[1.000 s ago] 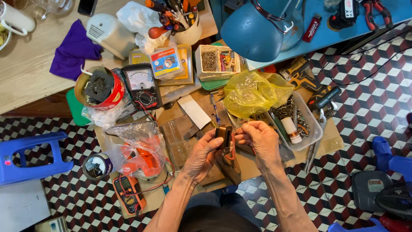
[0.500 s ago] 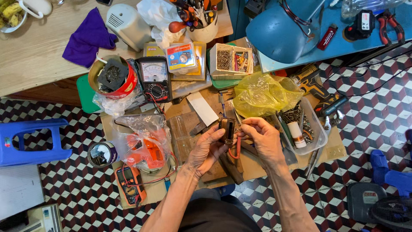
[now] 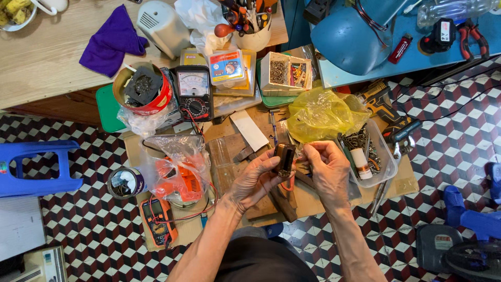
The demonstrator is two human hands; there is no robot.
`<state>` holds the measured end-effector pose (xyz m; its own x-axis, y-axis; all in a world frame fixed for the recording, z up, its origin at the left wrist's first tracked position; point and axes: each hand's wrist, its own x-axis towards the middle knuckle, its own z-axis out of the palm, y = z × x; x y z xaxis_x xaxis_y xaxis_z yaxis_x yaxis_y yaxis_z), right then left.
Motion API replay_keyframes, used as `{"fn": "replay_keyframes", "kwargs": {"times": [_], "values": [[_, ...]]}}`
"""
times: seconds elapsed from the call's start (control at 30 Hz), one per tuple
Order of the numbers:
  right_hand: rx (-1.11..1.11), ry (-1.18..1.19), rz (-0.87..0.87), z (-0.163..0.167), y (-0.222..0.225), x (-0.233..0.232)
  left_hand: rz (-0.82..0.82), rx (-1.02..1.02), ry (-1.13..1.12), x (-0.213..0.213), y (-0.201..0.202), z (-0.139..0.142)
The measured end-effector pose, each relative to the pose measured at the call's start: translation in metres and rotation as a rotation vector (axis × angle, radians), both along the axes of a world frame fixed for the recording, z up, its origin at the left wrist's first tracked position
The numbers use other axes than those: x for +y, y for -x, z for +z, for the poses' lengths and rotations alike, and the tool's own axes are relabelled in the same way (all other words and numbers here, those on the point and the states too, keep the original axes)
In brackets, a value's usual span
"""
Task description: The person works at a cluttered workbench, handling small electronic components and tools. They use pliers to strip or cut wires, manipulate a small black component, and later wind copper wire onto a white cylindrical bobbin. The person repeatedly picks up, inspects, and places down various items, including a multimeter and a wooden block, while performing the assembly task.
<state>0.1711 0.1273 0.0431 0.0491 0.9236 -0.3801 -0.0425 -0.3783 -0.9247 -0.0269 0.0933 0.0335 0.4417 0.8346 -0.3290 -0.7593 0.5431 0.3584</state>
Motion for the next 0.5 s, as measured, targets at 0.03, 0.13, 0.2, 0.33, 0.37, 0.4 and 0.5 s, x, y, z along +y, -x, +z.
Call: {"fn": "replay_keyframes", "kwargs": {"times": [0.03,0.13,0.2,0.33,0.37,0.4,0.5], "values": [[0.05,0.019,-0.008,0.0,0.0,0.0,0.017,-0.011,0.0,0.0,0.0,0.001],[0.313,0.133,0.084,0.001,-0.008,0.004,0.004,0.003,-0.025,-0.001,0.004,0.003],[0.385,0.142,0.093,0.001,-0.013,0.007,-0.006,0.037,-0.033,0.0,0.006,0.004],[0.412,0.135,0.09,0.003,-0.018,0.008,-0.027,0.048,-0.028,0.001,0.007,0.006],[0.416,0.127,0.097,0.004,-0.018,0.007,-0.024,0.05,-0.029,0.002,0.007,0.007],[0.421,0.12,0.104,0.004,-0.018,0.007,-0.02,0.051,-0.03,0.002,0.006,0.007],[0.477,0.102,0.089,0.005,-0.018,0.006,-0.023,0.056,-0.04,0.002,0.006,0.009]]}}
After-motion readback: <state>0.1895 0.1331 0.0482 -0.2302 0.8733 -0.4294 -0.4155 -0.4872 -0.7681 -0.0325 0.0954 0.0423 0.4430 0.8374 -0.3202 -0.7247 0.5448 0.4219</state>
